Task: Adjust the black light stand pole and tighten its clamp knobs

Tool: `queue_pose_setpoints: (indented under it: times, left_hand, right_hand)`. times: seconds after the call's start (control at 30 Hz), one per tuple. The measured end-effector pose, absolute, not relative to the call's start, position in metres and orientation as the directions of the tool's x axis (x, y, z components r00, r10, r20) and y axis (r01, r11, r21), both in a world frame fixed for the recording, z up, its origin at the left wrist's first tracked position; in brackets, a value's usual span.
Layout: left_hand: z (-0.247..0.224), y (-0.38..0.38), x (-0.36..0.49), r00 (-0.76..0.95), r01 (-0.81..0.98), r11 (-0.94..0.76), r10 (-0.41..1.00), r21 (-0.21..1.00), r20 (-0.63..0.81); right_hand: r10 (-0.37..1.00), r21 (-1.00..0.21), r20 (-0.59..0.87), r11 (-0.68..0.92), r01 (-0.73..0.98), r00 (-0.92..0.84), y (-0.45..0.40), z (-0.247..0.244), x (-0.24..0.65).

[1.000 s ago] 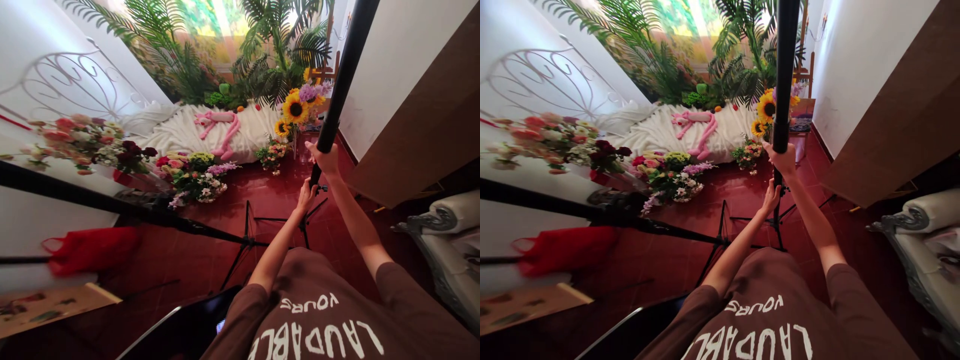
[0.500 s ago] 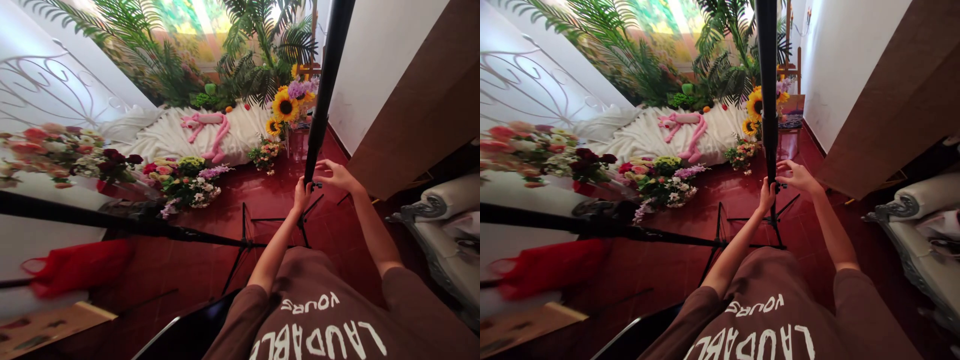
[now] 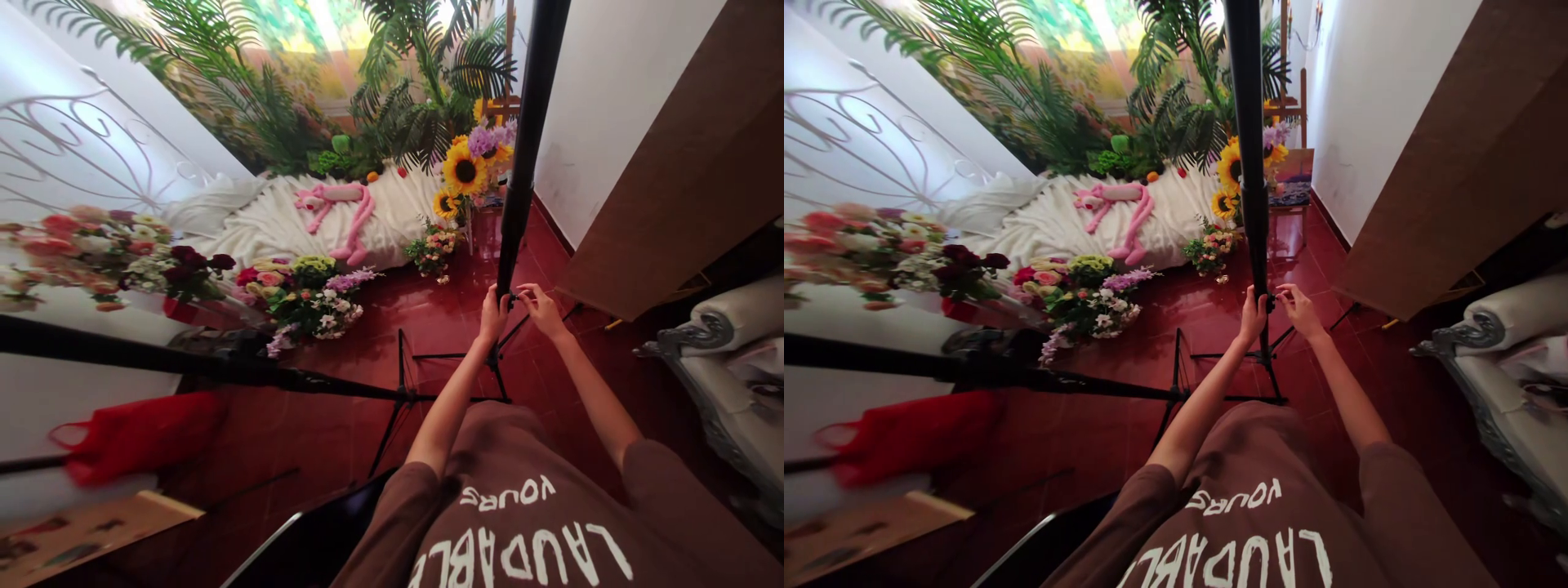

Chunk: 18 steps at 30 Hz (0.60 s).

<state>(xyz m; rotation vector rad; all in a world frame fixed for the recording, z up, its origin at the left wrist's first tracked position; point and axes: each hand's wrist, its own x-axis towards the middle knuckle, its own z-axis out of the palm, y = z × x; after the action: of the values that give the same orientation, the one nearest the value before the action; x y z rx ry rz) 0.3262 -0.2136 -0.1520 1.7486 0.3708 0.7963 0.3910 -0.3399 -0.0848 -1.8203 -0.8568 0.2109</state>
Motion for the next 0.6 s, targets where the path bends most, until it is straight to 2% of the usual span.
queue_pose_setpoints:
  times: [0.2, 0.3, 0.37, 0.43, 0.53, 0.6]
  left_hand:
    - [-0.149, -0.213, 0.324, 0.735, -0.133, -0.303, 0.608, 0.944, 0.299]
    - [-0.146, -0.213, 0.323, 0.748, -0.132, -0.29, 0.598, 0.948, 0.287]
    - [-0.142, -0.214, 0.321, 0.752, -0.123, -0.279, 0.6, 0.952, 0.273]
    - [-0.138, -0.215, 0.319, 0.757, -0.103, -0.269, 0.604, 0.958, 0.251]
    - [-0.129, -0.214, 0.307, 0.79, -0.086, -0.233, 0.576, 0.969, 0.209]
    - [-0.123, -0.209, 0.291, 0.801, -0.07, -0.229, 0.567, 0.971, 0.192]
  right_hand:
    - [0.503, -0.918, 0.144, -0.253, 0.305, 0.852, -0.32, -0.091, 0.394]
    - [0.491, -0.976, -0.109, -0.219, 0.001, 0.864, -0.312, -0.093, 0.402]
    - [0.519, -0.952, -0.304, -0.195, -0.236, 0.799, -0.309, -0.093, 0.409]
    - [0.544, -0.911, -0.408, -0.194, -0.363, 0.734, -0.308, -0.093, 0.413]
    - [0.531, -0.903, -0.418, -0.151, -0.403, 0.737, -0.309, -0.096, 0.411]
    - [0.455, -0.896, -0.417, -0.065, -0.438, 0.786, -0.31, -0.104, 0.403]
